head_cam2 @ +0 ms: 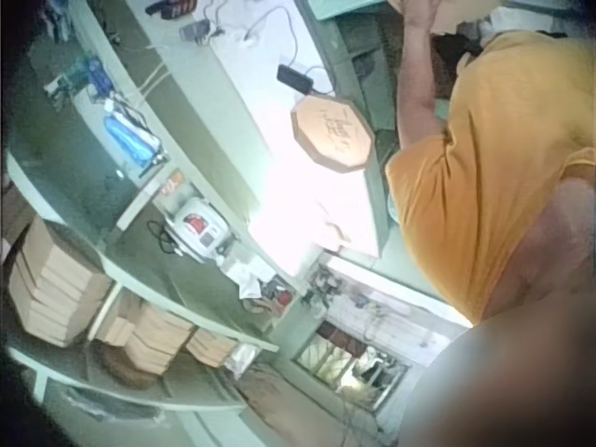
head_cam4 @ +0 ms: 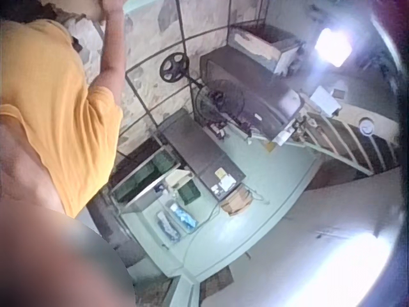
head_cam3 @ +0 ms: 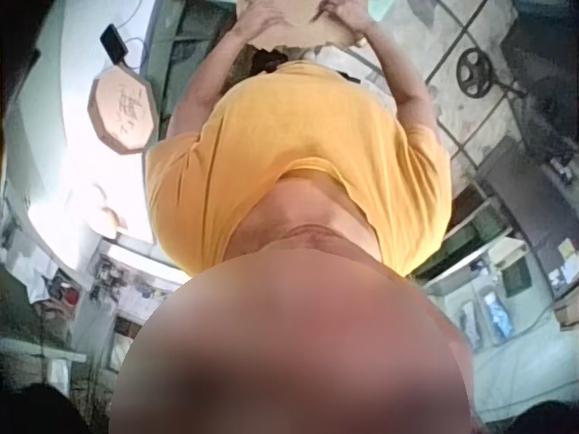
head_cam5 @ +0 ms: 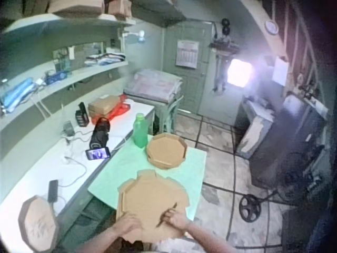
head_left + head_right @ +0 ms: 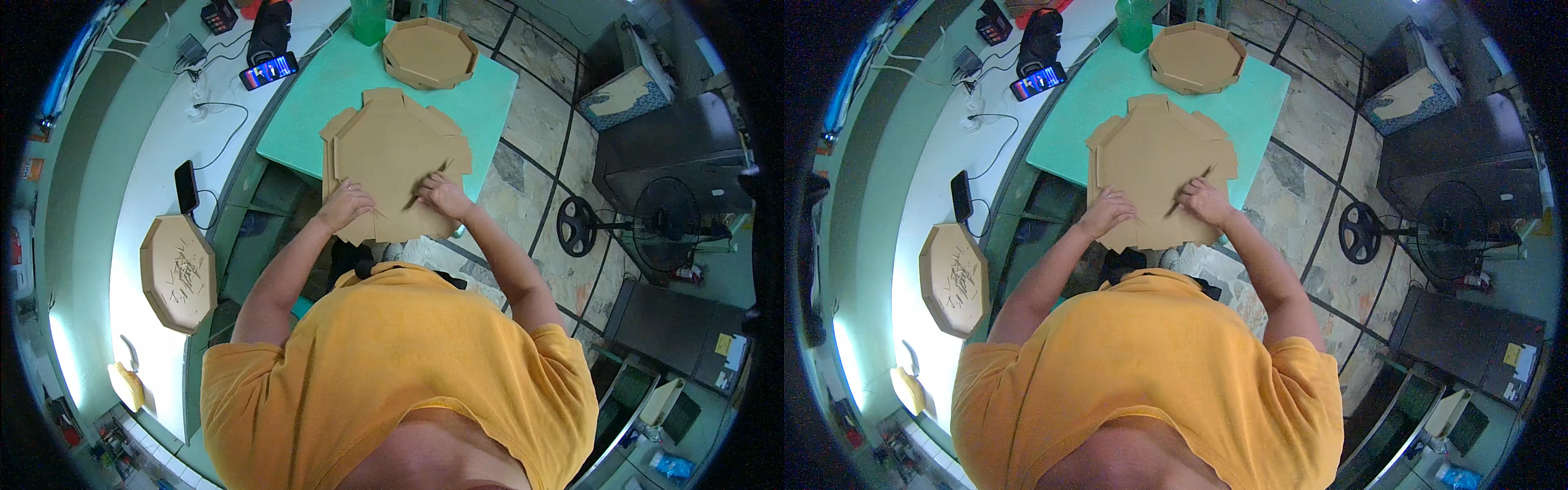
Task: The person assembles flat cardboard pizza boxes by folding the side flaps and tucking them into slots to form a box shape. The person repeats this process for multiple boxes, stacking the finished ones on the table.
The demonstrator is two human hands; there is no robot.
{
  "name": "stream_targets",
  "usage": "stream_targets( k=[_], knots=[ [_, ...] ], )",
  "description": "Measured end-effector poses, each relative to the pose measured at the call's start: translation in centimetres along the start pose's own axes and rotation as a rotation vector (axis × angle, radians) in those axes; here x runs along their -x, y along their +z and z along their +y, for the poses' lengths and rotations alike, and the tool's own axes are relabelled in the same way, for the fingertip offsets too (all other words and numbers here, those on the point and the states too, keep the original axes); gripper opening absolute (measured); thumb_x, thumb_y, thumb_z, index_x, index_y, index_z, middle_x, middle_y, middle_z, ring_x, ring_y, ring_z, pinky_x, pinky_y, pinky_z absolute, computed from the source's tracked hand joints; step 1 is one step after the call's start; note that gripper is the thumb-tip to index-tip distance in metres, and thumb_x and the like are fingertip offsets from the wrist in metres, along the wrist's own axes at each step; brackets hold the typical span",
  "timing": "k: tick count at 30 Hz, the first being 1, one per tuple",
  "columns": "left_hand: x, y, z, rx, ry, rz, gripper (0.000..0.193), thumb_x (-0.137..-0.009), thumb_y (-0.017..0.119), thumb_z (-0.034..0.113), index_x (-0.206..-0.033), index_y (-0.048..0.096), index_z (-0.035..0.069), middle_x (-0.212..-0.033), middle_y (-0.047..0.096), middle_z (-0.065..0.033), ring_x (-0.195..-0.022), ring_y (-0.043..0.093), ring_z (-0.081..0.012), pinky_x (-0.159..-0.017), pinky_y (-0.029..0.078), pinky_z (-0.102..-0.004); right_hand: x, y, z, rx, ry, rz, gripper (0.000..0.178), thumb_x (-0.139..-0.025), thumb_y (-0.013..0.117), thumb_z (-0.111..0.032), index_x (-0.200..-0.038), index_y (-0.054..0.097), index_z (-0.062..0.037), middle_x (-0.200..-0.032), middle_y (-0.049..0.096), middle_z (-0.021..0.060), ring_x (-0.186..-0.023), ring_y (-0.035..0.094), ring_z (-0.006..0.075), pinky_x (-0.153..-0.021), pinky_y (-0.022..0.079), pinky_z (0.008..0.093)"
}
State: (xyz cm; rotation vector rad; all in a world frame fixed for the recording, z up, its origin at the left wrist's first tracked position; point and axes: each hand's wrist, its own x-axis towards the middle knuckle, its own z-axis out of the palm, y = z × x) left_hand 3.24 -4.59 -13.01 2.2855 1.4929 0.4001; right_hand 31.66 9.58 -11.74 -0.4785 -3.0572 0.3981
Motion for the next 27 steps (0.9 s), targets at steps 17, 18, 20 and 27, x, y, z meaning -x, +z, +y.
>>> stream_targets(
  k=[17, 18, 20, 27],
  knots=[
    [-0.2, 2.1, 1.7, -0.088, -0.003, 0.162, 0.026, -0.090, 0.061, 0.032, -0.107, 0.068, 0.013, -0.110, 0.067, -0.0044, -0.125, 0.049, -0.0303, -0.115, 0.017, -0.0571, 3.3, 0.5, -4.2, 0.136, -0.010, 0.036, 0.093, -0.077, 0.062, -0.060, -0.138, 0.041, 0.0067, -0.151, 0.031, 0.0222, -0.142, 0.029, 0.0341, -0.116, 0.018, 0.0518],
    [0.0, 2.0, 1.6, -0.095, 0.011, 0.132, 0.030, -0.089, 0.062, 0.034, -0.109, 0.068, 0.013, -0.113, 0.067, -0.0046, -0.129, 0.046, -0.0311, -0.116, 0.017, -0.0566, 3.5, 0.4, -4.4, 0.175, 0.002, -0.012, 0.098, -0.076, 0.061, -0.063, -0.139, 0.038, 0.0077, -0.153, 0.028, 0.0227, -0.143, 0.027, 0.0340, -0.117, 0.016, 0.0517],
    [0.6, 1.5, 1.5, -0.077, 0.099, 0.208, 0.031, -0.088, 0.064, 0.035, -0.108, 0.069, 0.013, -0.115, 0.066, -0.0044, -0.133, 0.043, -0.0296, -0.117, 0.014, -0.0565, 3.6, 0.3, -4.5, 0.222, 0.002, -0.012, 0.098, -0.076, 0.060, -0.065, -0.139, 0.038, 0.0078, -0.153, 0.028, 0.0225, -0.142, 0.028, 0.0339, -0.117, 0.015, 0.0518],
    [0.5, 1.2, 2.2, 0.006, -0.098, 0.203, 0.031, -0.090, 0.061, 0.036, -0.109, 0.066, 0.012, -0.107, 0.067, -0.0075, -0.122, 0.050, -0.0300, -0.112, 0.023, -0.0542, 0.7, 0.2, -2.9, 0.030, 0.143, 0.156, 0.045, -0.090, 0.056, -0.042, -0.107, 0.061, -0.0003, -0.113, 0.061, 0.0164, -0.116, 0.053, 0.0335, -0.112, 0.027, 0.0515]
  ],
)
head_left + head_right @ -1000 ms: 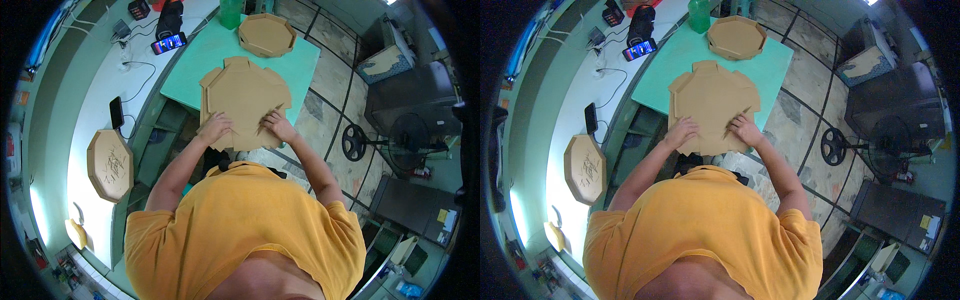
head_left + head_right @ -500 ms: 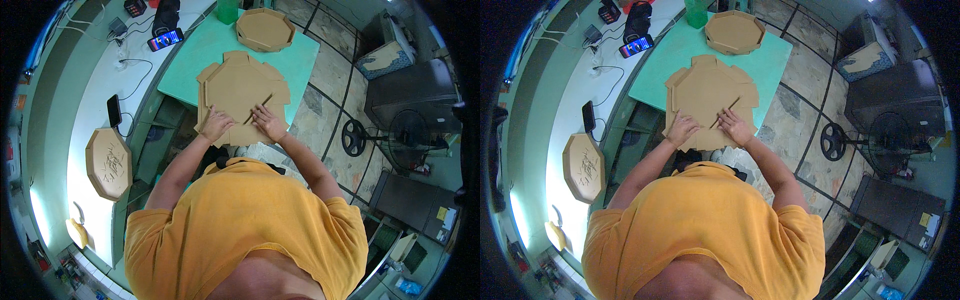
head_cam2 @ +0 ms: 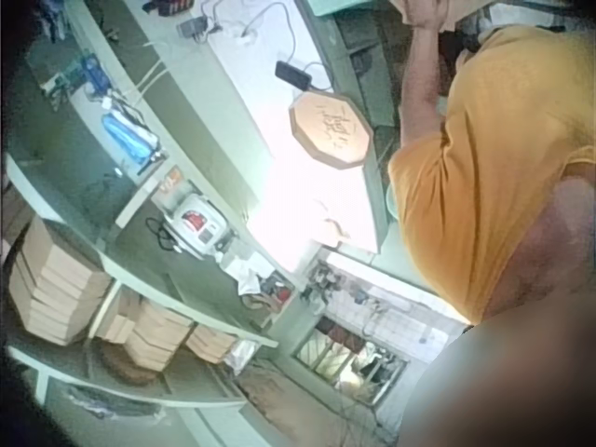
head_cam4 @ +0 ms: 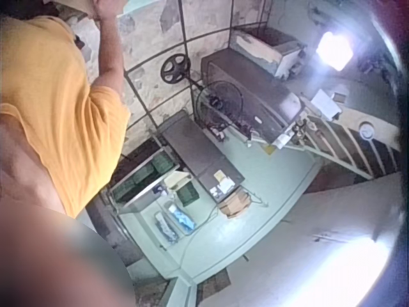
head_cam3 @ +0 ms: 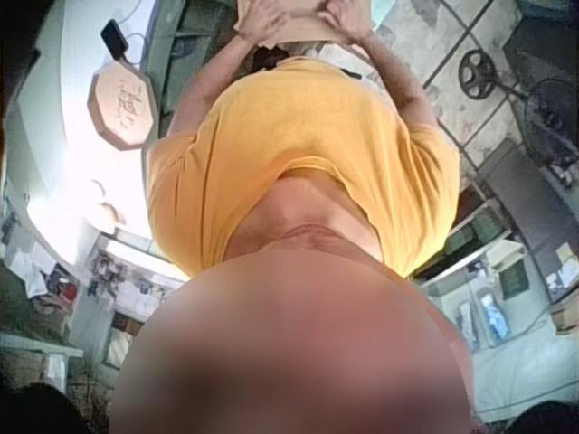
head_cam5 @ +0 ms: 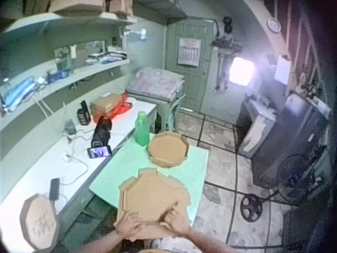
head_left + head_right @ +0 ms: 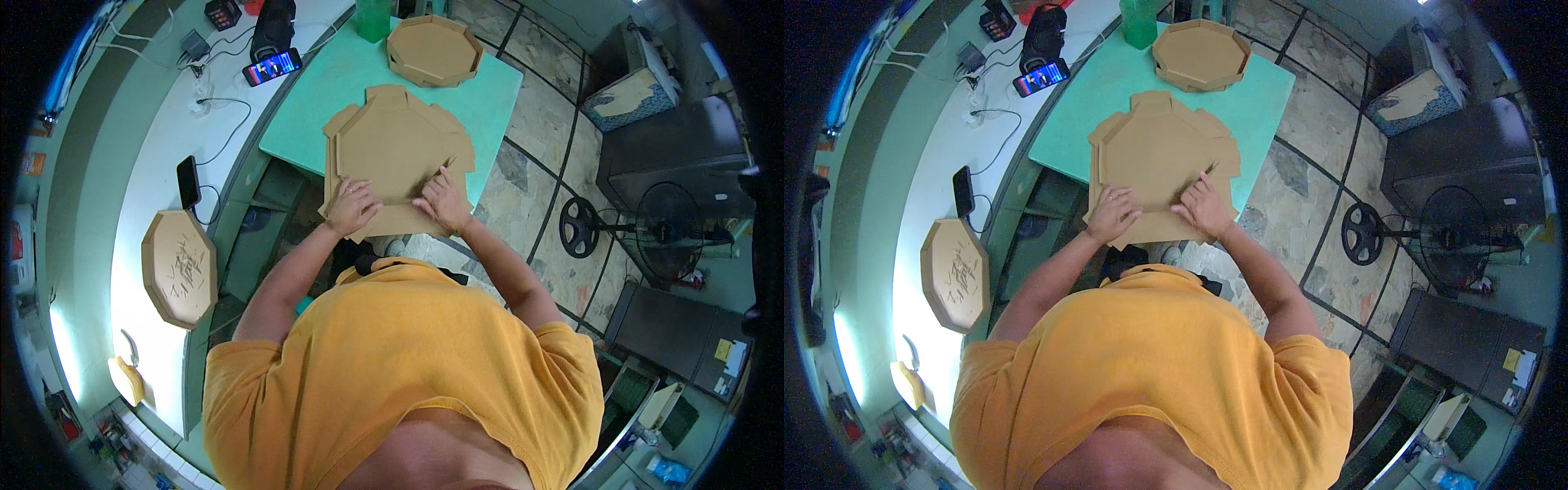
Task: The person assembles flat cardboard pizza boxes by folding the side flaps and tucking them into slots to form a box shape. The person repeats this process for multiple boxes, stacking the finished ones on the table.
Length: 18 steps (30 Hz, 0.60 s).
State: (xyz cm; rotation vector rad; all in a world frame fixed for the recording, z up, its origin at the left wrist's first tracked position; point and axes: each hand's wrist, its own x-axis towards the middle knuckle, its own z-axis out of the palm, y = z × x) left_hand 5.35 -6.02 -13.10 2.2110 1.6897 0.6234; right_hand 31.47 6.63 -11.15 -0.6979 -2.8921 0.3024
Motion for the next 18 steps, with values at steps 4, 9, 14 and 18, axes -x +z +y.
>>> stream_targets(
  k=[4, 9, 14, 18],
  knots=[
    [-1.3, 1.3, 0.6, 0.119, -0.253, 0.111, 0.025, -0.090, 0.061, 0.033, -0.100, 0.068, 0.011, -0.097, 0.066, -0.0103, -0.112, 0.055, -0.0277, -0.109, 0.026, -0.0518, -2.3, 1.3, -0.3, -0.222, 0.187, 0.138, 0.027, -0.093, 0.057, -0.032, -0.090, 0.060, -0.0058, -0.088, 0.061, 0.0122, -0.097, 0.059, 0.0311, -0.104, 0.035, 0.0496],
    [-1.0, 1.3, 0.8, 0.090, -0.199, 0.121, 0.026, -0.086, 0.065, 0.035, -0.099, 0.068, 0.013, -0.098, 0.063, -0.0082, -0.109, 0.055, -0.0257, -0.110, 0.027, -0.0494, -2.6, 2.1, -0.3, -0.151, 0.101, 0.118, 0.025, -0.091, 0.060, -0.033, -0.097, 0.063, -0.0094, -0.091, 0.060, 0.0094, -0.097, 0.058, 0.0287, -0.098, 0.038, 0.0479],
    [-0.8, 1.5, 1.1, -0.128, -0.057, 0.121, 0.028, -0.081, 0.069, 0.038, -0.099, 0.069, 0.016, -0.101, 0.060, -0.0030, -0.111, 0.052, -0.0242, -0.109, 0.023, -0.0566, -1.3, 1.8, -0.5, -0.057, -0.128, 0.170, 0.024, -0.086, 0.064, -0.028, -0.099, 0.064, -0.0072, -0.091, 0.058, 0.0092, -0.097, 0.055, 0.0286, -0.094, 0.040, 0.0451],
    [-1.2, 2.0, 1.3, -0.261, -0.062, 0.070, 0.025, -0.079, 0.069, 0.039, -0.094, 0.068, 0.018, -0.101, 0.060, -0.0015, -0.113, 0.051, -0.0220, -0.109, 0.017, -0.0638, -1.4, 1.7, -1.3, -0.026, -0.170, 0.127, 0.020, -0.078, 0.068, -0.023, -0.085, 0.062, -0.0056, -0.091, 0.056, 0.0110, -0.092, 0.055, 0.0298, -0.090, 0.042, 0.0426]
  ],
)
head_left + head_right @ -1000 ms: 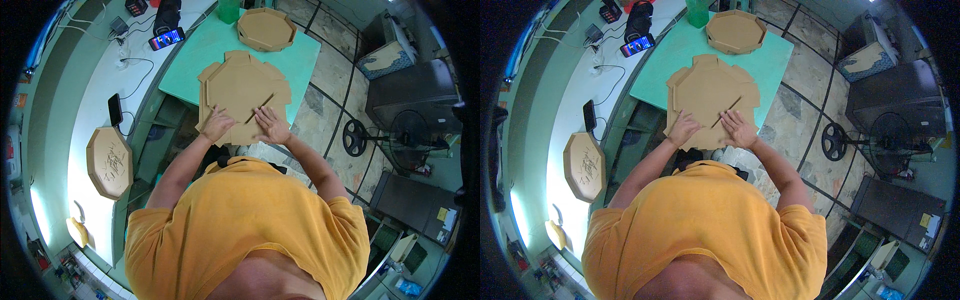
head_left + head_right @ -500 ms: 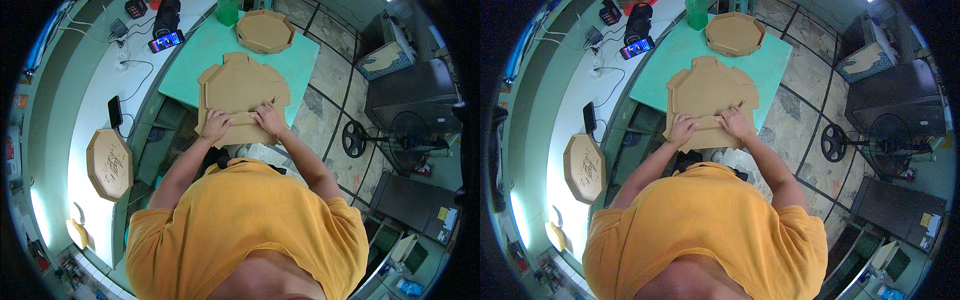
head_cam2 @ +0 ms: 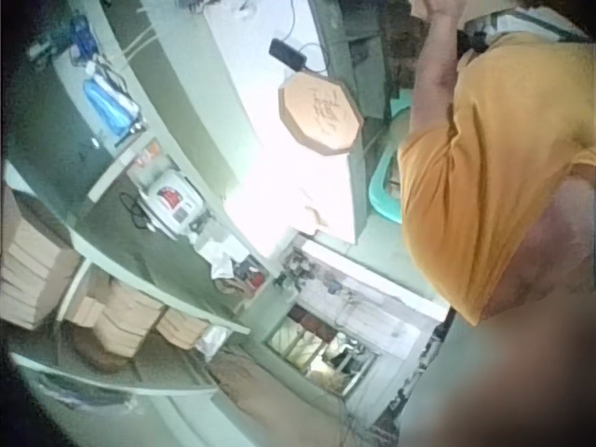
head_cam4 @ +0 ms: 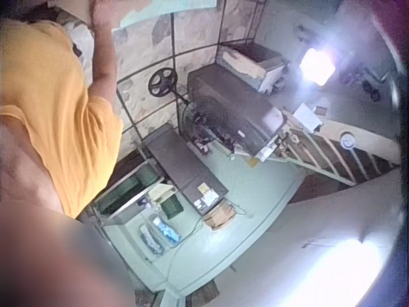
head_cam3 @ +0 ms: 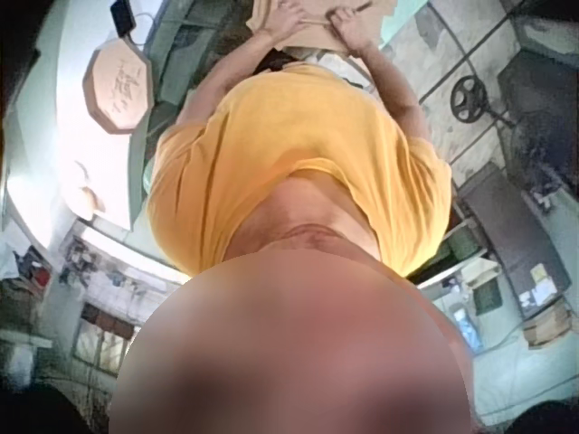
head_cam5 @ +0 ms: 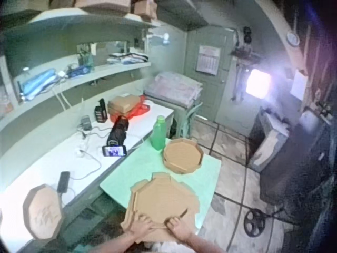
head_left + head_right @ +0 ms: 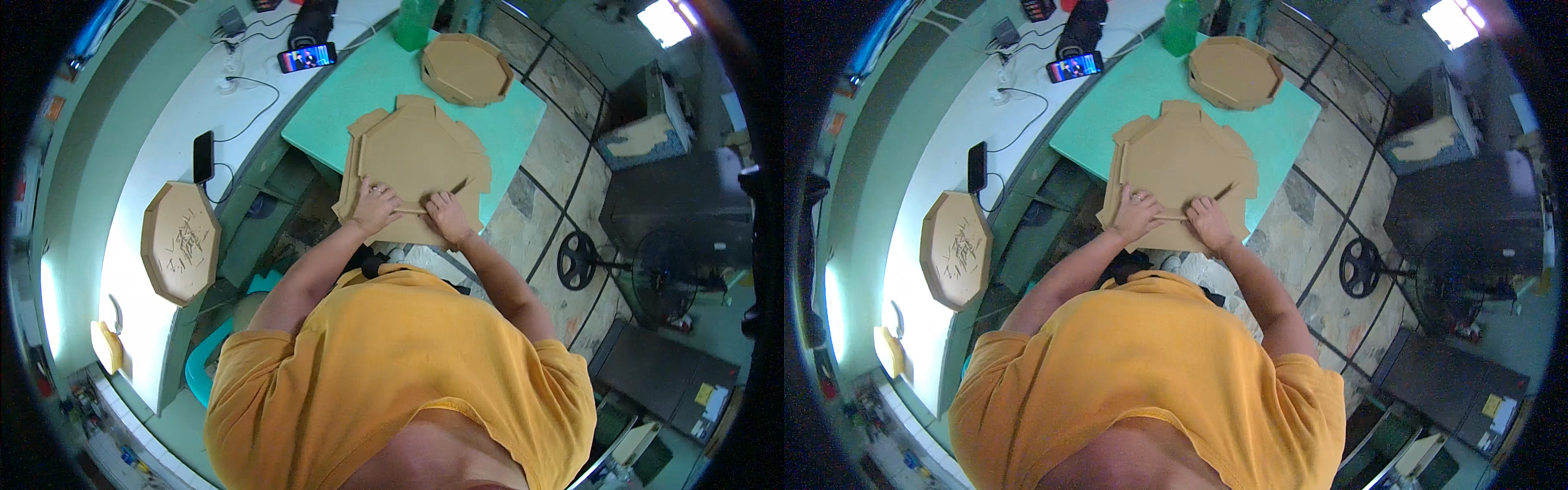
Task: The person assembles flat cardboard pizza boxes by folding the side flaps and tucking them into slots to form a box shape. The person repeats this process for multiple boxes, stacking the finished ones on the table.
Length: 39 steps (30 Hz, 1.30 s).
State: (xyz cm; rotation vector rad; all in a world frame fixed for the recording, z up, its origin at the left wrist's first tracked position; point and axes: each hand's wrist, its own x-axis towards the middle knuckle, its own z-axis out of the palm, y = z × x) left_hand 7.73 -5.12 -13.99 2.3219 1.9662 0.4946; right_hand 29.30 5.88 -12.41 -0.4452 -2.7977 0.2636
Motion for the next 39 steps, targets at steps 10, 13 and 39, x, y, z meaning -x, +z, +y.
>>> stream_targets(
  k=[10, 13, 39],
  knots=[
    [0.4, -7.8, -0.3, 0.110, -0.181, 0.370, 0.026, -0.082, 0.068, 0.039, -0.094, 0.065, 0.015, -0.099, 0.060, -0.0035, -0.110, 0.054, -0.0255, -0.106, 0.029, -0.0558, -5.1, -3.2, -1.9, 0.075, 0.014, 0.140, 0.024, -0.066, 0.070, -0.013, -0.088, 0.063, -0.0083, -0.090, 0.059, 0.0068, -0.091, 0.056, 0.0252, -0.082, 0.040, 0.0403],
    [1.3, -8.6, 1.3, 0.799, -0.666, 0.317, 0.034, -0.085, 0.068, 0.039, -0.104, 0.063, 0.012, -0.107, 0.061, -0.0089, -0.102, 0.060, -0.0271, -0.094, 0.045, -0.0469, -6.9, -4.7, -3.2, 0.122, -0.044, 0.210, 0.024, -0.067, 0.070, -0.016, -0.090, 0.063, -0.0100, -0.088, 0.057, 0.0050, -0.090, 0.056, 0.0235, -0.079, 0.038, 0.0397],
    [-3.4, -8.3, -4.9, 1.130, -0.674, 0.176, 0.036, -0.077, 0.064, 0.006, -0.111, 0.061, -0.004, -0.100, 0.069, -0.0114, -0.089, 0.067, -0.0211, -0.077, 0.052, -0.0349, -2.5, -13.5, -4.4, -1.080, 0.881, 0.814, 0.026, -0.095, 0.060, -0.016, -0.110, 0.062, 0.0046, -0.104, 0.068, 0.0078, -0.093, 0.060, 0.0151, -0.084, 0.047, 0.0302]
  ],
)
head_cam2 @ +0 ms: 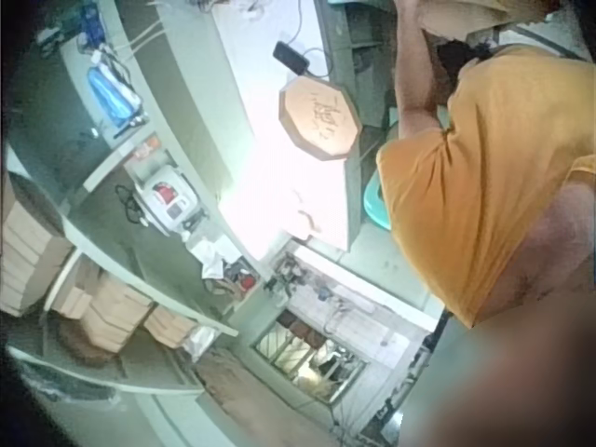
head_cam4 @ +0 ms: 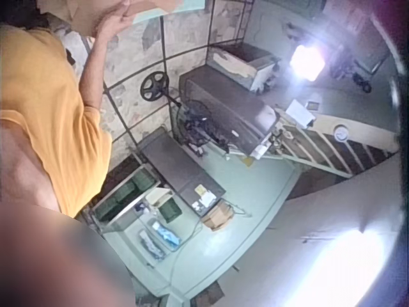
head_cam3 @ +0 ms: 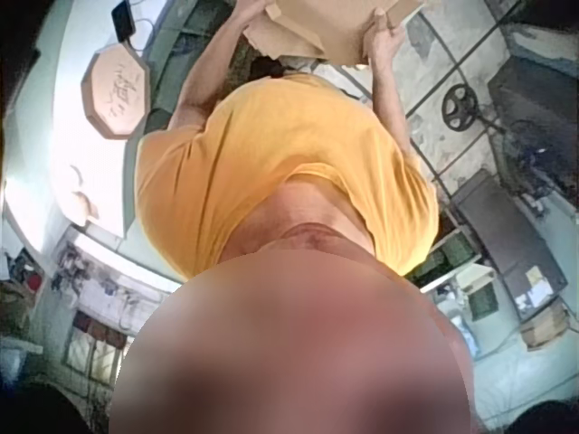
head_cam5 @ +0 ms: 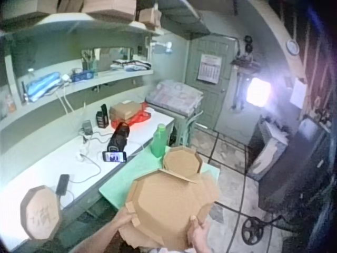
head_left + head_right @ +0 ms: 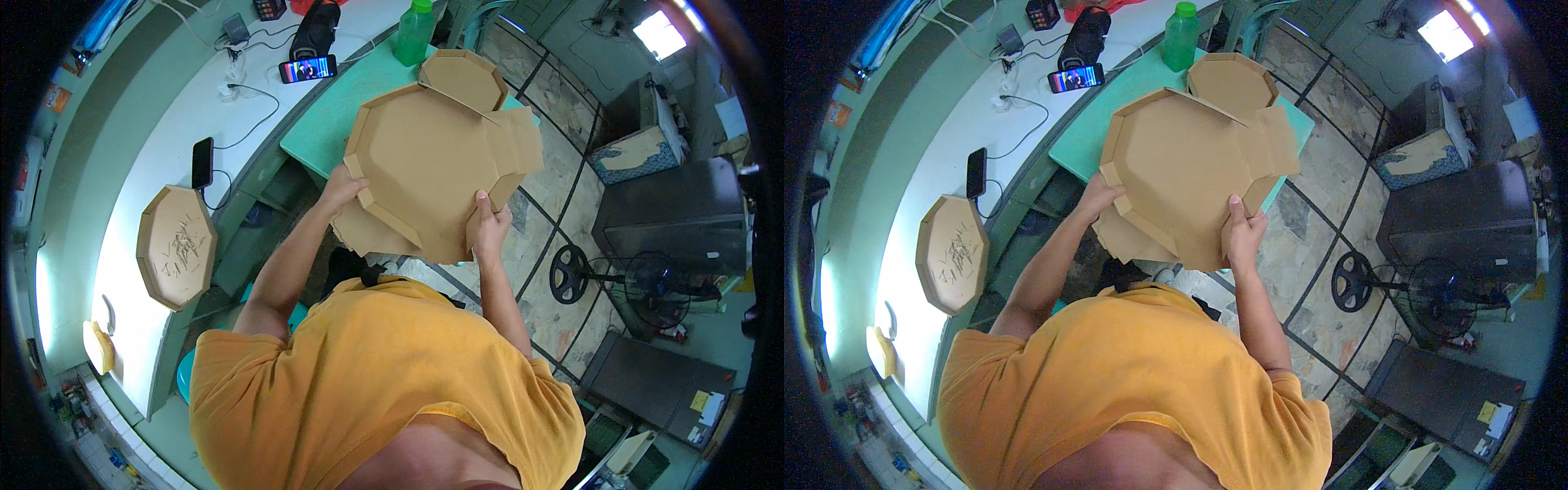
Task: The person assembles flat cardboard pizza boxes by folding the side flaps and tucking them into slots to form a box shape. The person repeats this process for multiple boxes, stacking the finished ones on the table.
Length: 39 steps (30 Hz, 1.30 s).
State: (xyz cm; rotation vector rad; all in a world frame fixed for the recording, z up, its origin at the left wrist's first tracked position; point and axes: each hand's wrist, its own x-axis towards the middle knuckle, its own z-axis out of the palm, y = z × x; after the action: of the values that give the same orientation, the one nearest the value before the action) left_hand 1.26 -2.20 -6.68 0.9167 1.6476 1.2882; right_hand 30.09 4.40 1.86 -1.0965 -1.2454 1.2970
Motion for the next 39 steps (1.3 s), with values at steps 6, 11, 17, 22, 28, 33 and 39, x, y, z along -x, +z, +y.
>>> stream_targets(
  k=[6, 11, 17, 22, 28, 33, 39],
  knots=[
    [-1.0, 0.4, -0.5, -0.309, -0.008, 0.182, 0.042, -0.077, 0.066, 0.017, -0.112, 0.060, -0.004, -0.107, 0.068, -0.0138, -0.097, 0.065, -0.0271, -0.082, 0.051, -0.0380, 0.1, 0.7, 2.3, 0.058, -0.011, 0.008, 0.029, -0.093, 0.063, -0.017, -0.114, 0.061, 0.0034, -0.108, 0.065, 0.0072, -0.095, 0.059, 0.0151, -0.085, 0.046, 0.0312],
    [-0.7, -2.3, -1.4, 0.582, -0.255, -0.124, 0.042, -0.087, 0.063, 0.018, -0.124, 0.054, 0.000, -0.110, 0.065, -0.0098, -0.095, 0.063, -0.0205, -0.080, 0.051, -0.0377, -2.2, 0.7, 5.8, -0.083, 0.127, 0.089, 0.024, -0.093, 0.059, -0.010, -0.112, 0.059, 0.0033, -0.104, 0.065, 0.0068, -0.093, 0.060, 0.0174, -0.085, 0.046, 0.0335],
    [1.3, -5.3, -3.3, 0.404, -0.269, 0.019, 0.029, -0.092, 0.057, 0.010, -0.119, 0.061, 0.001, -0.099, 0.067, -0.0106, -0.078, 0.065, -0.0177, -0.072, 0.054, -0.0318, -1.8, 2.1, 9.9, -0.234, 0.348, 0.133, 0.022, -0.091, 0.059, -0.005, -0.112, 0.057, 0.0022, -0.100, 0.064, 0.0074, -0.090, 0.062, 0.0199, -0.083, 0.048, 0.0363],
    [4.9, -18.5, -7.2, 0.209, -0.063, 0.616, 0.031, -0.086, 0.053, 0.001, -0.114, 0.066, 0.001, -0.093, 0.069, -0.0114, -0.069, 0.065, -0.0172, -0.062, 0.053, -0.0282, -2.5, 0.7, 12.6, -0.273, 0.453, 0.232, 0.022, -0.090, 0.061, -0.006, -0.110, 0.056, 0.0016, -0.100, 0.063, 0.0089, -0.087, 0.063, 0.0224, -0.077, 0.052, 0.0387],
    [10.4, -32.7, -7.2, -1.321, -0.352, 1.255, 0.038, -0.091, 0.052, 0.029, -0.121, 0.065, 0.009, -0.141, 0.046, -0.0213, -0.124, 0.051, -0.0349, -0.096, 0.045, -0.0489, -1.9, 0.0, 16.5, -0.323, 0.652, 0.228, 0.019, -0.092, 0.059, -0.009, -0.108, 0.056, 0.0004, -0.099, 0.062, 0.0092, -0.085, 0.063, 0.0243, -0.072, 0.053, 0.0407],
    [7.7, -22.1, -1.7, -0.851, 0.274, 0.861, 0.023, -0.087, 0.062, 0.016, -0.106, 0.070, 0.005, -0.128, 0.055, -0.0192, -0.115, 0.053, -0.0340, -0.096, 0.042, -0.0479, -2.2, -1.7, 15.2, 0.129, 0.730, -0.155, 0.016, -0.096, 0.053, -0.015, -0.106, 0.060, -0.0054, -0.099, 0.064, 0.0089, -0.085, 0.062, 0.0223, -0.064, 0.053, 0.0420],
    [4.4, -3.9, -3.7, -0.731, 0.524, -0.132, 0.017, -0.082, 0.070, 0.019, -0.096, 0.072, 0.009, -0.114, 0.065, -0.0114, -0.122, 0.051, -0.0310, -0.106, 0.037, -0.0425, -0.4, -4.7, 11.8, 1.352, -0.417, -0.659, 0.037, -0.081, 0.061, -0.017, -0.118, 0.062, -0.0092, -0.120, 0.061, 0.0092, -0.121, 0.052, 0.0298, -0.100, 0.042, 0.0439]
  ],
)
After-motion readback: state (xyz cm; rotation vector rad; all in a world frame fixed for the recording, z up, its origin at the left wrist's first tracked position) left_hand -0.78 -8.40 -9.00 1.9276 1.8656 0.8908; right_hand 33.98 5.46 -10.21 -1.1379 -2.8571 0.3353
